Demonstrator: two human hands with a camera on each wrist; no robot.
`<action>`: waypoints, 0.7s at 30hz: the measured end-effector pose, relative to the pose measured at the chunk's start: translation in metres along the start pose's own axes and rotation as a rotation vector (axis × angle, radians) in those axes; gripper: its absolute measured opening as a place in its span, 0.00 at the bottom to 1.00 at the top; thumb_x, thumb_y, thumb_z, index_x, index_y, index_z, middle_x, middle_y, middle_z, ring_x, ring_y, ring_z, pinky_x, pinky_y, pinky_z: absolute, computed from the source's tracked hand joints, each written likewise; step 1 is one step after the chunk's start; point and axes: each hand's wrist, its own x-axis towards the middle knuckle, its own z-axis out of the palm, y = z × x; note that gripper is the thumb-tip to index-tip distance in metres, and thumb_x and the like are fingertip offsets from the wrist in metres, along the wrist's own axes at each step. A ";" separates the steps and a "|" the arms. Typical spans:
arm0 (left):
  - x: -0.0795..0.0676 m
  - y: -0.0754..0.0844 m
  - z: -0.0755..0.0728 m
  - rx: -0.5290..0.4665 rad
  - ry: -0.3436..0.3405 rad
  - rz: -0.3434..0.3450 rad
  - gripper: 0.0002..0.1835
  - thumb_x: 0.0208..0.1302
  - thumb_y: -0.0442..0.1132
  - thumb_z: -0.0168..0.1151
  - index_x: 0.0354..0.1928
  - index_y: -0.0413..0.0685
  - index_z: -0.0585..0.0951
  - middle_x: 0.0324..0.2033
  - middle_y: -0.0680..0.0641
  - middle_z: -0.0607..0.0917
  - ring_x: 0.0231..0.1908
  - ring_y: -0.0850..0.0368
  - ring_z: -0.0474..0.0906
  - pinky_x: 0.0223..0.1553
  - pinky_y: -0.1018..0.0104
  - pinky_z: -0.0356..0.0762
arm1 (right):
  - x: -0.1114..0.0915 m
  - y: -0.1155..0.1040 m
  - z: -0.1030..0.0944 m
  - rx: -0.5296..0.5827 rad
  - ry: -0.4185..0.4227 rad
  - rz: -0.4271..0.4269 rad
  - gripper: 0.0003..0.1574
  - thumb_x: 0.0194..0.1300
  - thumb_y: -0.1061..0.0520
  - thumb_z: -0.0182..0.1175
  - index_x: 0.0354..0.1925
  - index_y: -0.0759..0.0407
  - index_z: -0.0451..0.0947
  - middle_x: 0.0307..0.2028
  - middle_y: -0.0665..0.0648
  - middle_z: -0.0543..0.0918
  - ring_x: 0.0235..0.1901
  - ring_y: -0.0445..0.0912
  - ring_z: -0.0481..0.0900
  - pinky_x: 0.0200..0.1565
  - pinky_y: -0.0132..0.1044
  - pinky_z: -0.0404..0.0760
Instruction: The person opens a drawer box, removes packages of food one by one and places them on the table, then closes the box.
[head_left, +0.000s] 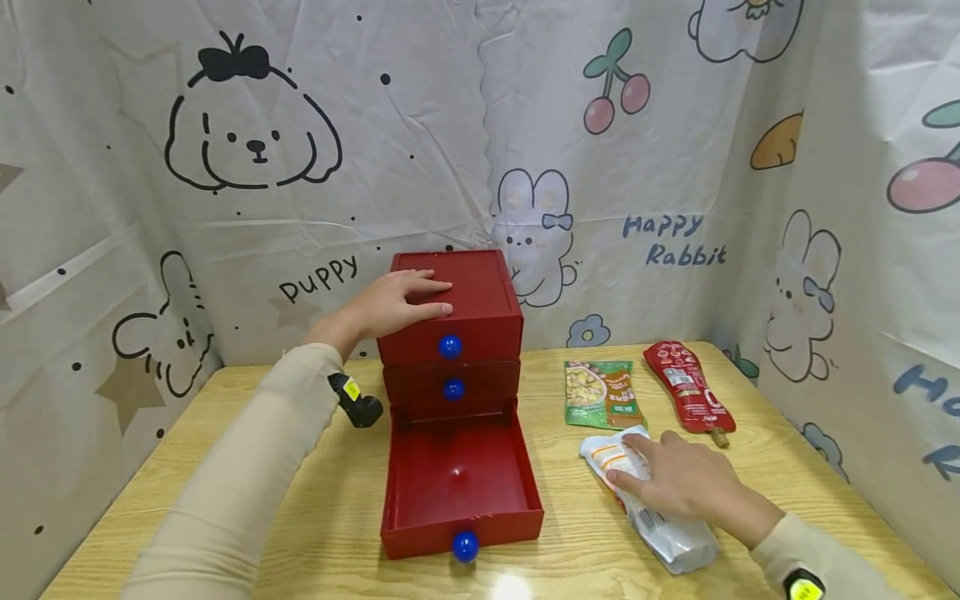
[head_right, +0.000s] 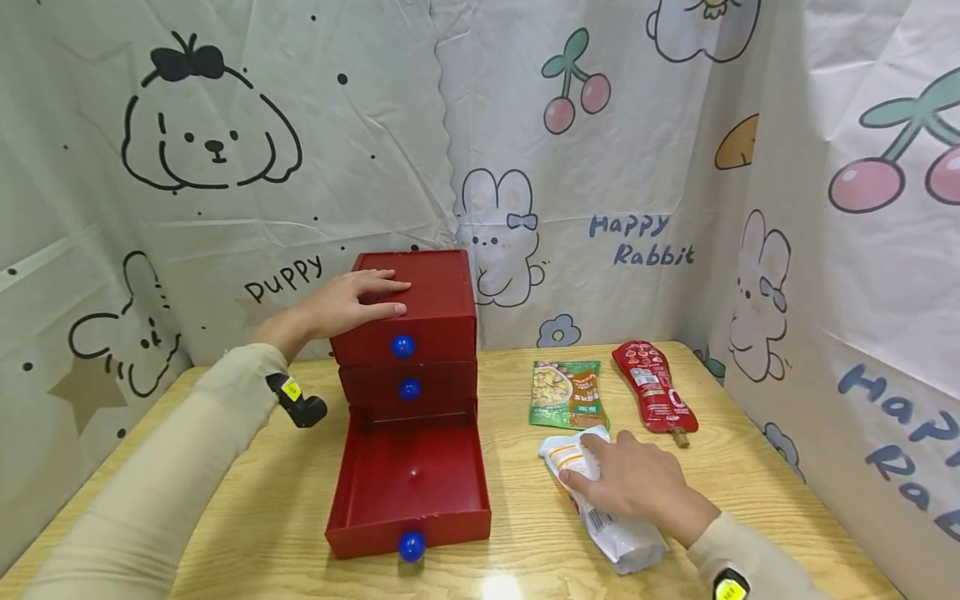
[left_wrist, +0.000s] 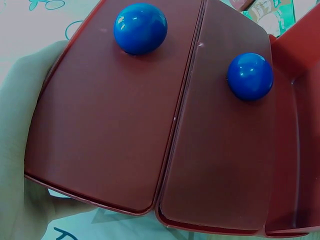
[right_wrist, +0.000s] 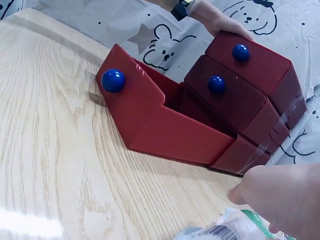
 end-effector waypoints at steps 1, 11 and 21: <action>0.000 0.000 0.000 0.000 0.000 0.000 0.34 0.55 0.70 0.51 0.63 0.67 0.71 0.67 0.51 0.61 0.67 0.49 0.49 0.61 0.42 0.49 | 0.000 -0.001 -0.001 -0.001 0.005 -0.008 0.51 0.51 0.17 0.42 0.62 0.44 0.69 0.38 0.58 0.76 0.24 0.48 0.70 0.19 0.41 0.65; -0.001 0.001 0.001 -0.003 -0.006 -0.003 0.34 0.55 0.70 0.52 0.63 0.67 0.71 0.67 0.51 0.61 0.67 0.49 0.49 0.61 0.42 0.50 | -0.001 -0.009 -0.011 -0.009 0.007 -0.036 0.51 0.53 0.18 0.42 0.66 0.43 0.65 0.41 0.57 0.76 0.25 0.46 0.70 0.19 0.40 0.65; -0.001 0.001 0.000 0.002 -0.001 0.002 0.34 0.55 0.70 0.52 0.63 0.67 0.71 0.67 0.51 0.61 0.67 0.49 0.49 0.62 0.42 0.49 | 0.002 -0.034 -0.028 0.042 0.118 -0.150 0.47 0.54 0.19 0.42 0.58 0.46 0.74 0.53 0.59 0.75 0.50 0.57 0.74 0.39 0.57 0.74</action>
